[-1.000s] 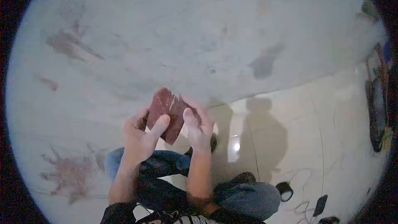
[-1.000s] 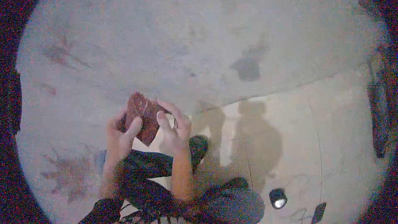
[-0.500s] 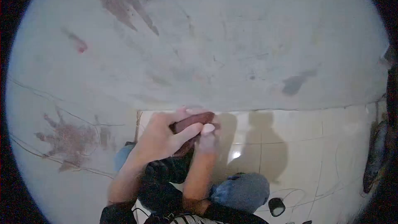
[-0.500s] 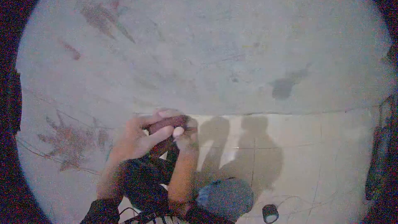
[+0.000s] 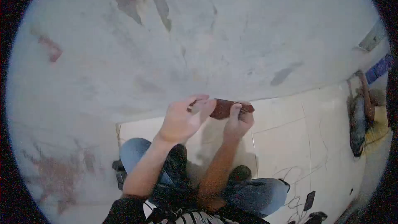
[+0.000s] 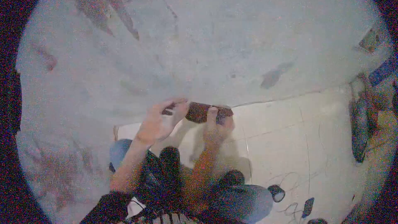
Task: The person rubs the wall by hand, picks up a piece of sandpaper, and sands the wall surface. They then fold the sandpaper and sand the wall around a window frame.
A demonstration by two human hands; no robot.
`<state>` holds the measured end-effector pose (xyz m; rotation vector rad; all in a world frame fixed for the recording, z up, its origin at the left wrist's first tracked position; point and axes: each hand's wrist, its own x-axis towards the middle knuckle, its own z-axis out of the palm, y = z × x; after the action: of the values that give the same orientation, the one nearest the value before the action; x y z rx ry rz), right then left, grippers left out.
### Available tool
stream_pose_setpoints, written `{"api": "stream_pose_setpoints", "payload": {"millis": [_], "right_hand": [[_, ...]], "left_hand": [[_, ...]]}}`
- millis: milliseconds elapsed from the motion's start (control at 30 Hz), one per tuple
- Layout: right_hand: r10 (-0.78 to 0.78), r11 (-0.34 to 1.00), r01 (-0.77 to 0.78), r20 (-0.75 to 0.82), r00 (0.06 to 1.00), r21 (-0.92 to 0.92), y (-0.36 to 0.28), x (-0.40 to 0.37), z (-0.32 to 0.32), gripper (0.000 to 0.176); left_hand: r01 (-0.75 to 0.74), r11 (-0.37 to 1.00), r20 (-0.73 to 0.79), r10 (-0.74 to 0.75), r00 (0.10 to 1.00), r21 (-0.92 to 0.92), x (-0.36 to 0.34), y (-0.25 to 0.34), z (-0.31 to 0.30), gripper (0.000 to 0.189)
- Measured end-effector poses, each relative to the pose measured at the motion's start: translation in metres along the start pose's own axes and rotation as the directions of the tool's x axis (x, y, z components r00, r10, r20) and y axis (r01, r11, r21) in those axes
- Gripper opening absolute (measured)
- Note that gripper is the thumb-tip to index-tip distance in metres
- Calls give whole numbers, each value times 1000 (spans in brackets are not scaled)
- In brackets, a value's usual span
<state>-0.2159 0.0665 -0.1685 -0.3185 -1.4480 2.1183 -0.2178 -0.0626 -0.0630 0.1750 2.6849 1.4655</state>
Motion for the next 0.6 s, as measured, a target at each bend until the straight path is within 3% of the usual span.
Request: {"api": "stream_pose_setpoints", "payload": {"millis": [33, 67, 167, 267, 333, 433, 467, 600], "right_hand": [[-40, 999, 41, -29, 999, 27, -2, 4, 5, 25], [-100, 992, 102, 28, 995, -74, -4, 9, 9, 25], [-256, 875, 311, 192, 947, -370, -48, 20, 23, 28], [-209, 873, 246, 133, 969, -420, -95, 30, 56, 29], [-259, 859, 263, 71, 963, -440, -113, 42, 75, 30], [-324, 807, 392, 223, 919, -442, -125, 44, 78, 29], [-358, 845, 431, 265, 895, -316, -130, 45, 80, 30], [-384, 710, 557, 425, 820, -432, -140, 63, 96, 21]], "left_hand": [[-62, 998, -29, 61, 998, -33, -1, -8, -7, 30], [-2, 998, -35, 0, 999, -69, -2, -11, -14, 25], [-23, 984, -137, -1, 991, -179, -20, 4, -30, 30], [-171, 983, -191, 180, 965, 61, -23, 7, -39, 27], [-239, 969, -218, 245, 945, 54, -21, 1, -39, 25], [-222, 974, -203, 225, 953, 41, -31, -11, -43, 25], [-194, 980, -189, 198, 962, 42, -32, -10, -44, 25], [-247, 966, -170, 231, 958, -78, -31, -15, -53, 26]]}}
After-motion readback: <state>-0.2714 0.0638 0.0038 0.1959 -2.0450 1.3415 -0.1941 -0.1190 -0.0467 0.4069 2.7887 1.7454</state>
